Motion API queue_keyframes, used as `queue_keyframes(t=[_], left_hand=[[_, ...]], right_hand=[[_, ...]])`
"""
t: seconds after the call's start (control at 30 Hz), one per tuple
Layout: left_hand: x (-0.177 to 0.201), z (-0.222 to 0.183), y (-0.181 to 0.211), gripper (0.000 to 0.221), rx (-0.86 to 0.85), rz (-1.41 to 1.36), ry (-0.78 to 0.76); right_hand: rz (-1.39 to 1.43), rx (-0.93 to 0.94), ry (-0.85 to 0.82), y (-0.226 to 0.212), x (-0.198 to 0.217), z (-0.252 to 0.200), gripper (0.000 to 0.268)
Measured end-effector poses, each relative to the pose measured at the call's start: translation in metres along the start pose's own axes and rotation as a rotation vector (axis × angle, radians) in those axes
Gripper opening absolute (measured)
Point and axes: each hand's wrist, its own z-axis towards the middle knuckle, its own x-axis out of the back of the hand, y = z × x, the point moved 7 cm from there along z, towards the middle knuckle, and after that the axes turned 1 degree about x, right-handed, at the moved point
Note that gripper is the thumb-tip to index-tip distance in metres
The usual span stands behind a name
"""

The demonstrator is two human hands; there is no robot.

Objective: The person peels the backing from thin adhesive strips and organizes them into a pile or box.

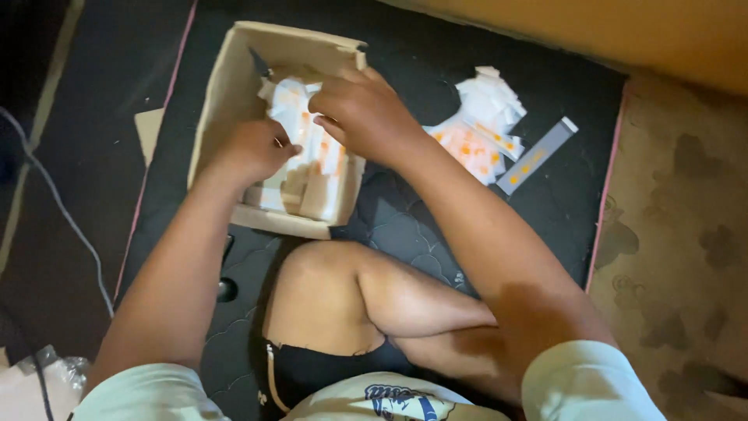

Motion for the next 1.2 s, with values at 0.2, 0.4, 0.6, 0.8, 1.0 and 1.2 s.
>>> queue_keyframes(t=[0.2, 0.4, 0.6, 0.8, 1.0, 1.2], left_hand=[[-0.089, 0.071, -0.077, 0.032, 0.302, 0.107, -0.297], [-0.104, 0.057, -0.059, 0.039, 0.220, 0.112, -0.276], [-0.113, 0.057, -0.064, 0.034, 0.195, -0.044, -0.110], [-0.153, 0.092, -0.098, 0.034, 0.073, -0.067, -0.017], [-0.106, 0.066, -0.070, 0.026, 0.154, -0.073, -0.094], [-0.060, 0.041, -0.054, 0.020, 0.150, -0.210, -0.086]], right_hand=[[-0.209, -0.112, -0.398, 0.047, -0.178, 0.037, 0.017], [-0.008, -0.439, -0.521, 0.050, -0.257, 0.009, 0.022], [-0.117, -0.268, -0.662, 0.023, -0.241, 0.011, 0.022], [-0.234, -0.167, -0.614, 0.028, -0.246, 0.008, 0.018], [-0.293, -0.110, -0.525, 0.024, -0.206, 0.016, 0.024], [-0.411, -0.034, -0.209, 0.005, -0.146, 0.037, 0.013]])
